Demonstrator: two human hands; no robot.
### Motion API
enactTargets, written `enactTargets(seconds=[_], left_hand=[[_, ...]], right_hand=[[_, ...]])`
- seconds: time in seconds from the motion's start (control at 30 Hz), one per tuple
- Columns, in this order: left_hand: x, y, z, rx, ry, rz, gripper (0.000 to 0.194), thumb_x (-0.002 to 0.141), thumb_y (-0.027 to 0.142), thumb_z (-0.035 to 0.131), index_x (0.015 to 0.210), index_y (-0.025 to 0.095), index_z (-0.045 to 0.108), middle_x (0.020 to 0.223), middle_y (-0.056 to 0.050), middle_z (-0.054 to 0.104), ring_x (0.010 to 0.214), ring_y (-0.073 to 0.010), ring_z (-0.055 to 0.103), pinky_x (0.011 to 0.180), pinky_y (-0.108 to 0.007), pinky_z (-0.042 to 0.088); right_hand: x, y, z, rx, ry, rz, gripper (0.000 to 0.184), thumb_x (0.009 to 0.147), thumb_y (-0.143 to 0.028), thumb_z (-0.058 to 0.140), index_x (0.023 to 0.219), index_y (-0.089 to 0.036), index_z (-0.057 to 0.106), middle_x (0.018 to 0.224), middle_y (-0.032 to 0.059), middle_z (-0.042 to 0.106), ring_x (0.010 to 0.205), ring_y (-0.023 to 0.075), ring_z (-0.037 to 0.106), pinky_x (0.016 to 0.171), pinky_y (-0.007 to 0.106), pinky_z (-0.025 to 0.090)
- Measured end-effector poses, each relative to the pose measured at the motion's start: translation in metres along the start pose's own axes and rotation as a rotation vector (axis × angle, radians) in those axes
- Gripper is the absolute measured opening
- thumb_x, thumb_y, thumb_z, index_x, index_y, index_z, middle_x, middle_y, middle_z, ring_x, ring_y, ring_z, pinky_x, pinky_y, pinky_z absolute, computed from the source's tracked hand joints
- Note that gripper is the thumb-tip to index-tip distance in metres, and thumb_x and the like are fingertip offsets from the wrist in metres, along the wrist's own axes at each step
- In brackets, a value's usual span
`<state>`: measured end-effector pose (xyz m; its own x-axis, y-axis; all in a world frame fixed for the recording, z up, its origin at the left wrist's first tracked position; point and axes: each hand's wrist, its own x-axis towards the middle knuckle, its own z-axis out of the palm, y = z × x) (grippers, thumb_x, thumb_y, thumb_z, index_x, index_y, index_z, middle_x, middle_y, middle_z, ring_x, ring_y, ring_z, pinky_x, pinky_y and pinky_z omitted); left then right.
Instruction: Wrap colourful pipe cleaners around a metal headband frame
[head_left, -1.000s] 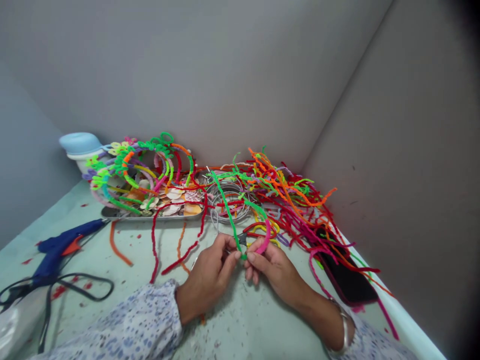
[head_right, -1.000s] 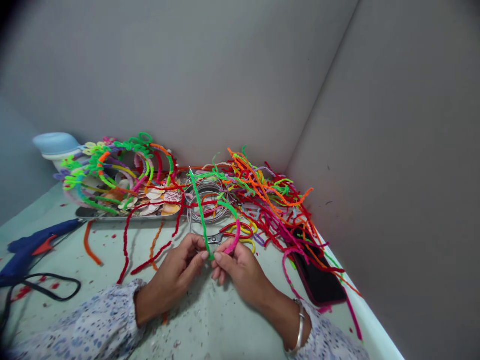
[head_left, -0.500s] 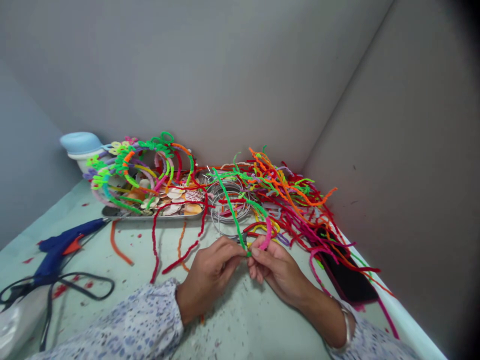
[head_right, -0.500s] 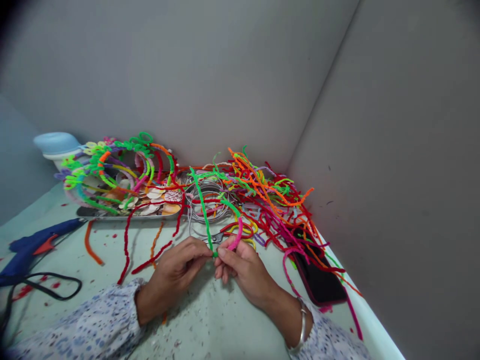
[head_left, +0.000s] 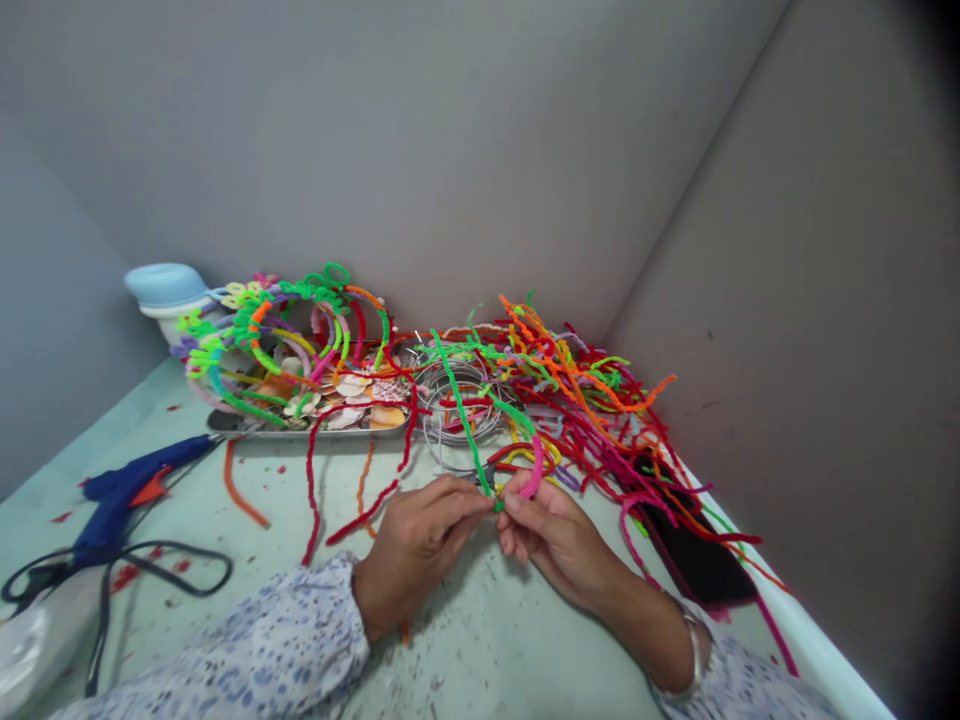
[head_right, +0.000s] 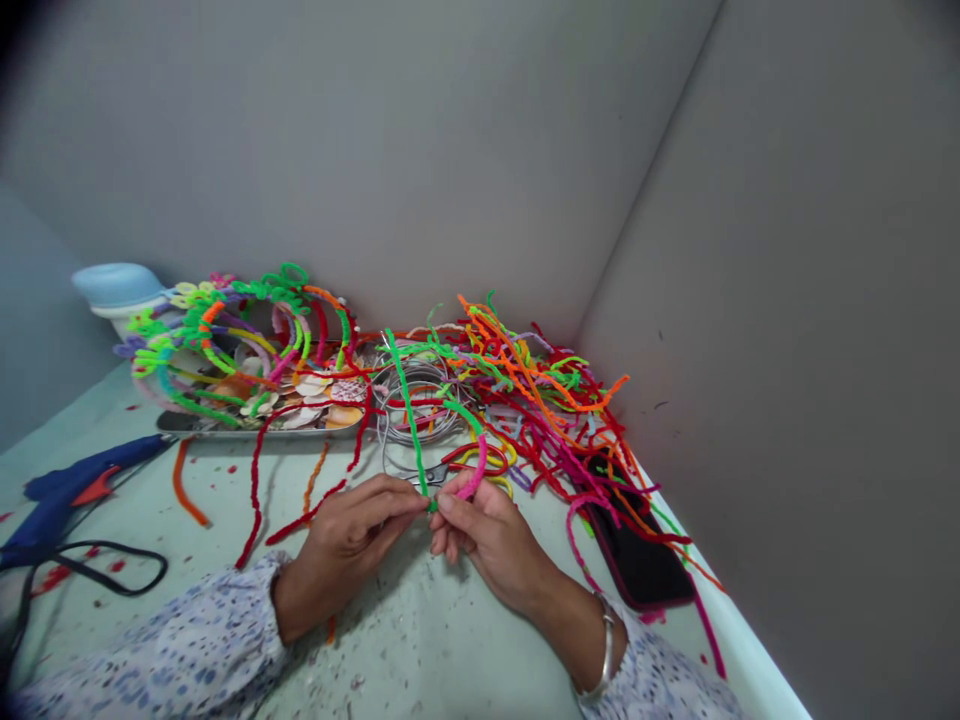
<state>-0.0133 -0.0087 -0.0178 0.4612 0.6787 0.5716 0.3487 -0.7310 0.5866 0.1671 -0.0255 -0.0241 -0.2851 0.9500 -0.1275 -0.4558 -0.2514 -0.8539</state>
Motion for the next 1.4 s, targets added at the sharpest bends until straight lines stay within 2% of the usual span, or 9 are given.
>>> enactTargets(seconds=[0.27, 0.5, 0.73, 0.87, 1.1, 1.4], left_hand=[[-0.0003, 0.0007, 0.0017, -0.025, -0.055, -0.068, 0.021, 0.089, 0.011, 0.048, 0.099, 0.018, 0.065, 0.089, -0.006, 0.064, 0.081, -0.0131, 0.062, 0.070, -0.023, 0.050], [0.0038, 0.0049, -0.0006, -0.023, -0.100, -0.126, 0.016, 0.090, 0.013, 0.049, 0.093, 0.018, 0.064, 0.085, -0.004, 0.063, 0.078, -0.0123, 0.060, 0.068, -0.022, 0.048], [0.0016, 0.0020, 0.0015, -0.034, -0.037, -0.104, 0.015, 0.088, 0.013, 0.053, 0.098, 0.018, 0.064, 0.087, -0.005, 0.065, 0.080, -0.0134, 0.061, 0.071, -0.023, 0.049], [-0.0002, 0.0002, 0.0015, -0.001, -0.041, -0.066, 0.016, 0.090, 0.014, 0.051, 0.097, 0.018, 0.064, 0.090, -0.006, 0.066, 0.082, -0.0137, 0.062, 0.072, -0.024, 0.050], [-0.0005, -0.0007, -0.0005, 0.105, -0.102, -0.036, 0.019, 0.092, 0.015, 0.046, 0.102, 0.018, 0.061, 0.092, -0.005, 0.064, 0.082, -0.0130, 0.062, 0.071, -0.023, 0.050], [0.0008, 0.0032, -0.0013, 0.214, -0.207, -0.109, 0.018, 0.093, 0.016, 0.042, 0.100, 0.019, 0.059, 0.092, -0.004, 0.061, 0.078, -0.0143, 0.061, 0.066, -0.024, 0.047]], right_hand=[[0.0005, 0.0028, -0.0026, -0.095, -0.008, -0.035, 0.024, 0.079, -0.037, 0.067, 0.080, -0.017, 0.054, 0.067, -0.0001, 0.063, 0.052, 0.0088, 0.058, 0.044, 0.018, 0.040], [0.0010, 0.0055, -0.0068, -0.172, -0.038, -0.056, 0.021, 0.082, -0.037, 0.063, 0.082, -0.017, 0.054, 0.068, -0.0001, 0.063, 0.052, 0.0092, 0.057, 0.046, 0.019, 0.040], [0.0011, 0.0031, -0.0032, -0.128, -0.020, -0.058, 0.022, 0.081, -0.036, 0.064, 0.080, -0.018, 0.053, 0.067, -0.0010, 0.063, 0.051, 0.0081, 0.057, 0.045, 0.018, 0.040], [0.0007, 0.0018, -0.0018, -0.110, -0.007, -0.053, 0.022, 0.080, -0.036, 0.066, 0.080, -0.017, 0.054, 0.068, -0.0007, 0.063, 0.052, 0.0086, 0.057, 0.045, 0.018, 0.041], [0.0013, 0.0051, -0.0062, -0.176, -0.037, -0.077, 0.020, 0.084, -0.035, 0.062, 0.082, -0.018, 0.053, 0.069, -0.0006, 0.063, 0.053, 0.0084, 0.057, 0.047, 0.019, 0.041], [0.0010, 0.0069, -0.0081, -0.309, -0.052, -0.114, 0.019, 0.086, -0.036, 0.058, 0.084, -0.018, 0.052, 0.064, -0.0011, 0.063, 0.050, 0.0087, 0.054, 0.049, 0.021, 0.041]])
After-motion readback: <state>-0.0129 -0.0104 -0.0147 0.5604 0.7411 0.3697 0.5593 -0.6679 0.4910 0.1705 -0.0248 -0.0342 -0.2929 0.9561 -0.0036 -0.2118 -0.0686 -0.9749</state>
